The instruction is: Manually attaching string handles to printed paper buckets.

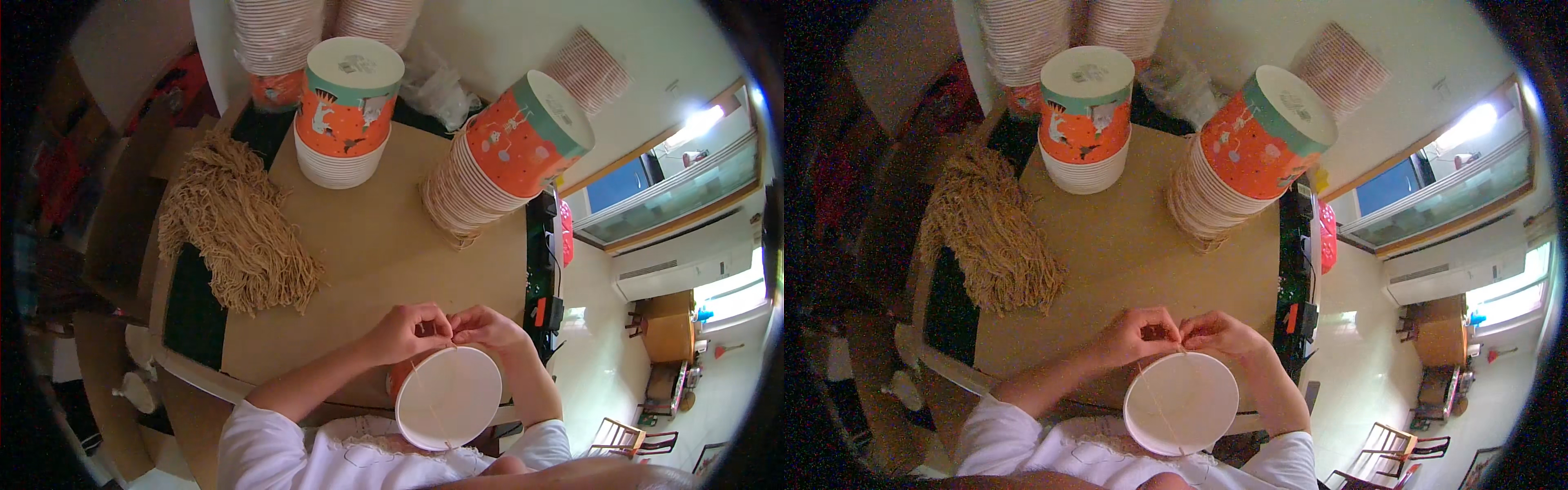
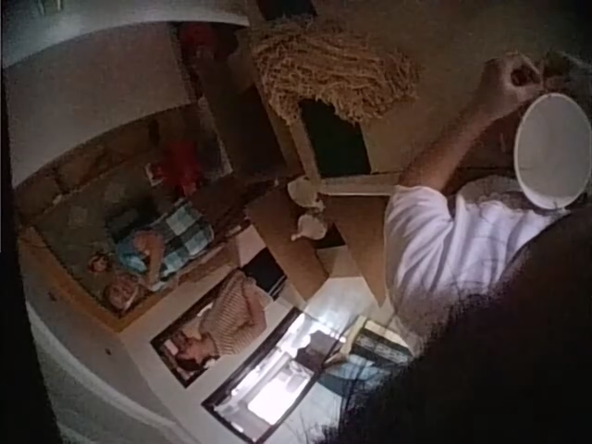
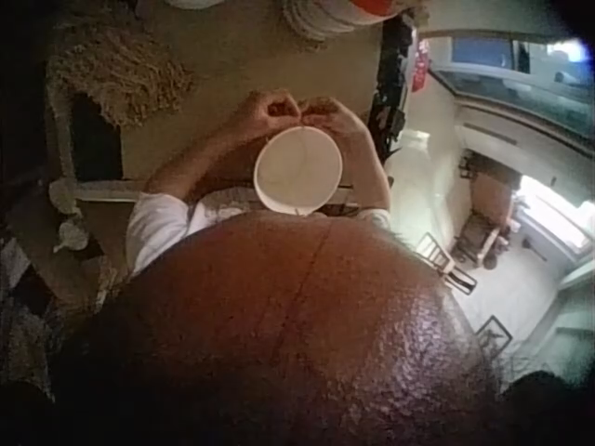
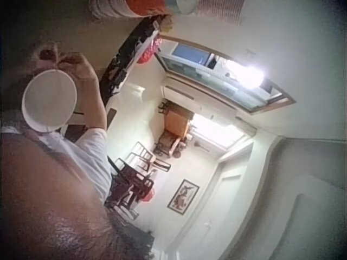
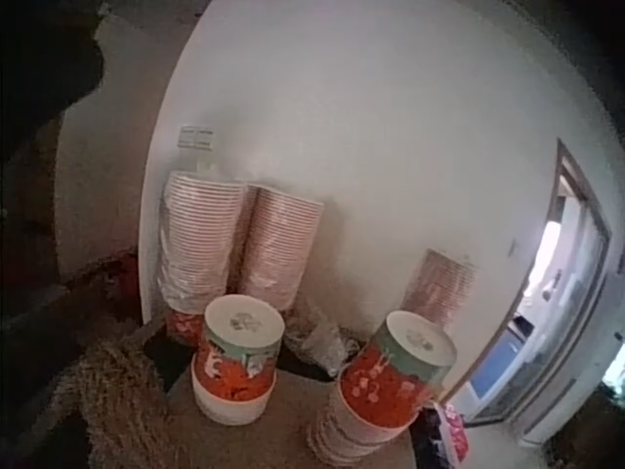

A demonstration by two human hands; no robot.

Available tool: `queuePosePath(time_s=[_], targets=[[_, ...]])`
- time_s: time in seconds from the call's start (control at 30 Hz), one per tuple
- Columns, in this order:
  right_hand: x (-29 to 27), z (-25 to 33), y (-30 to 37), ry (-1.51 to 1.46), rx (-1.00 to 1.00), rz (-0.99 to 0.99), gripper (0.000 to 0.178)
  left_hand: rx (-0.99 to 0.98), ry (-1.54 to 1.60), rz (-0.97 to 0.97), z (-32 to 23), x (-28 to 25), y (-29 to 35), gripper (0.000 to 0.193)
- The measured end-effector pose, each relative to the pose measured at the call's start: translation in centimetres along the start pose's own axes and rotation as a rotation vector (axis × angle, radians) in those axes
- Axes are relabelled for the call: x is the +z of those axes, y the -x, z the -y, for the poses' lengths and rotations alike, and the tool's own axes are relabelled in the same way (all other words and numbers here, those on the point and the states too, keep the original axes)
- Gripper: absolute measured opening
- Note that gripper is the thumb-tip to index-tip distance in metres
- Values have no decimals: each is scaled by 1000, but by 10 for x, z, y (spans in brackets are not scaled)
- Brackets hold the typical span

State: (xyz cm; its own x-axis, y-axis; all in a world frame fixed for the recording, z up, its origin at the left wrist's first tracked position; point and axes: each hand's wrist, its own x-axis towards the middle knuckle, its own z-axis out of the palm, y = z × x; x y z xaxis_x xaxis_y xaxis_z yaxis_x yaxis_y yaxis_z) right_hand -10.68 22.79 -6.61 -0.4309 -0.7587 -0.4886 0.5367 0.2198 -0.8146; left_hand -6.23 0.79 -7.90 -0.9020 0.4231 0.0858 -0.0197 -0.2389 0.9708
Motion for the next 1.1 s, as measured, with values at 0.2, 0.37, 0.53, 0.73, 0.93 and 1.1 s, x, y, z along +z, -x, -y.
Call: queuePosePath(time_s=[0.2, 0.37, 0.53, 0.73, 0.93, 1.1], targets=[[-2, -2, 0, -10, -70, 24, 18, 87, -234, 35, -9, -3, 0, 10], [0, -1, 1, 79, -33, 19, 17, 144, -241, -1, -7, -2, -2, 9], [3, -2, 5, 183, -30, -44, 14, 112, -211, 13, -7, 0, -4, 10], [37, 23, 15, 185, -18, -361, 7, -68, -117, 65, -8, -2, -4, 12], [68, 24, 21, 733, -278, -676, 14, -316, 260, 68, 12, -1, -11, 16], [84, 22, 23, 1148, -565, -948, 16, -522, 397, 101, 14, -1, -15, 15]])
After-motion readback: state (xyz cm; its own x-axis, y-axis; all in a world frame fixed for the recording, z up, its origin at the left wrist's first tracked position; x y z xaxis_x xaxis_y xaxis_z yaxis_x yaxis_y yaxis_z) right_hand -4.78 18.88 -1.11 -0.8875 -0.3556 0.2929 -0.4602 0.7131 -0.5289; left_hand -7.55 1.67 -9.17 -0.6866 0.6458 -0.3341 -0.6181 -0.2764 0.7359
